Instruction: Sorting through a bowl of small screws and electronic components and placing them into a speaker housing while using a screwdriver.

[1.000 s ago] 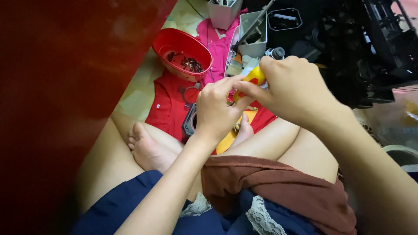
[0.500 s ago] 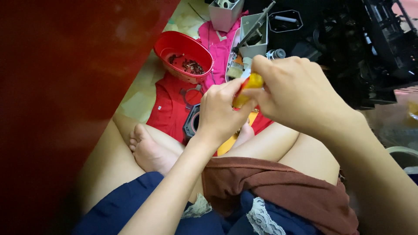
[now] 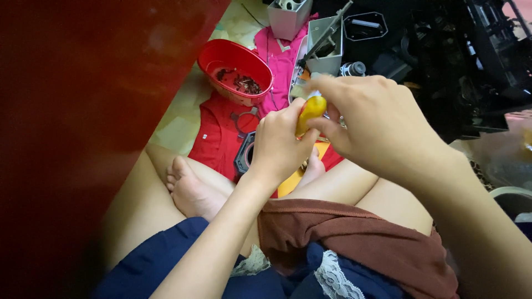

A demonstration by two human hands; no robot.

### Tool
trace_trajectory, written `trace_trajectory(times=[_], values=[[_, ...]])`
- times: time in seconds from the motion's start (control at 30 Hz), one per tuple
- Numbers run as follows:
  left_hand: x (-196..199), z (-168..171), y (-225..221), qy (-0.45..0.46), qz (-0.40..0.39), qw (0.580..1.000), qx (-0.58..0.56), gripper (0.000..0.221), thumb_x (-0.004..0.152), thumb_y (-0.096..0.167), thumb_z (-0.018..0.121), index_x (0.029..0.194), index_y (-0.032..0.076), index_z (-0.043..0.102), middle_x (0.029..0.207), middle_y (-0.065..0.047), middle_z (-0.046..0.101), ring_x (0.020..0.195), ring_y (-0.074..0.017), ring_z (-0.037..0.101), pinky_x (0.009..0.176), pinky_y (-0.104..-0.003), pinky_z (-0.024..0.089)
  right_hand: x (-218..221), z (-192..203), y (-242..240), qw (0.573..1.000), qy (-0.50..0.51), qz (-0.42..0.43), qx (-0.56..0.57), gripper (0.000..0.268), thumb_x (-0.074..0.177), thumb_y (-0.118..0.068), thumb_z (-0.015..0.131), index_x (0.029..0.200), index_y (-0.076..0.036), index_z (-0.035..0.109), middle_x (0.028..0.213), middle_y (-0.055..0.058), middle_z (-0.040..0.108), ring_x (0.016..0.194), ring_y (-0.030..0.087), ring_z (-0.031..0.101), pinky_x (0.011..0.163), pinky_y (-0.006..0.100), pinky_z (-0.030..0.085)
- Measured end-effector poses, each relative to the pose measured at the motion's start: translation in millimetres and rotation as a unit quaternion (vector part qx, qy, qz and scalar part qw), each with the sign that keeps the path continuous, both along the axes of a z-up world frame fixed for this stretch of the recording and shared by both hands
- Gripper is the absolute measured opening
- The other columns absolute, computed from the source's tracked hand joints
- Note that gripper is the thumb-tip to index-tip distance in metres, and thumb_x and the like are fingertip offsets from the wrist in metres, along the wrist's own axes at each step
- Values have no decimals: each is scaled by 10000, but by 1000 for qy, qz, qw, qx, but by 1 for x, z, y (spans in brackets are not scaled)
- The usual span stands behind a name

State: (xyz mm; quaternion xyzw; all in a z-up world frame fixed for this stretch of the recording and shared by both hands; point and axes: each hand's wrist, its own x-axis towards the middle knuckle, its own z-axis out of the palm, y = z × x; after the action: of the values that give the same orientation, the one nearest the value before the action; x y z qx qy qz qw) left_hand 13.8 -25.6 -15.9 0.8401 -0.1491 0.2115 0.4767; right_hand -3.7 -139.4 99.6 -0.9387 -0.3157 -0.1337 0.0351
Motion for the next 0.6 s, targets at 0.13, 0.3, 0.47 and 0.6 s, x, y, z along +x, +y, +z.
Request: trace_trajectory(times=[0.13, 0.3, 0.47, 0.6], values=[[-4, 3, -4, -2, -19, 1000, -7, 182, 638, 94, 614, 784, 58, 511, 557, -52, 599, 502, -273, 581, 479, -361, 443, 4, -9, -5, 992, -54, -75, -89, 373, 792, -456, 638, 704, -99, 576, 485, 59, 520, 383, 264, 489, 389, 343, 369], [-4, 0, -7, 24, 0, 1000, -4, 176, 632, 103, 601, 768, 60, 497, 589, -108, 590, 516, -357, 547, 479, -425, 417, -4, -2, -1, 998, -30, -25, -40, 230, 754, -286, 642, 843, -76, 611, 647, 49, 618, 535, 263, 580, 451, 356, 425], [-3, 0, -7, 53, -10, 998, -12, 186, 604, 66, 559, 783, 61, 508, 594, -134, 598, 538, -382, 532, 493, -432, 408, 2, -10, -2, 992, -60, -68, -86, 390, 805, -440, 621, 822, -54, 563, 532, 77, 561, 434, 280, 535, 406, 350, 395], [-1, -1, -7, 57, 12, 998, 11, 231, 594, 89, 568, 820, 63, 526, 628, -137, 617, 570, -380, 559, 515, -434, 428, -1, -12, 0, 998, -35, -47, -38, 222, 728, -227, 602, 843, -38, 590, 616, 98, 608, 507, 325, 574, 444, 382, 430]])
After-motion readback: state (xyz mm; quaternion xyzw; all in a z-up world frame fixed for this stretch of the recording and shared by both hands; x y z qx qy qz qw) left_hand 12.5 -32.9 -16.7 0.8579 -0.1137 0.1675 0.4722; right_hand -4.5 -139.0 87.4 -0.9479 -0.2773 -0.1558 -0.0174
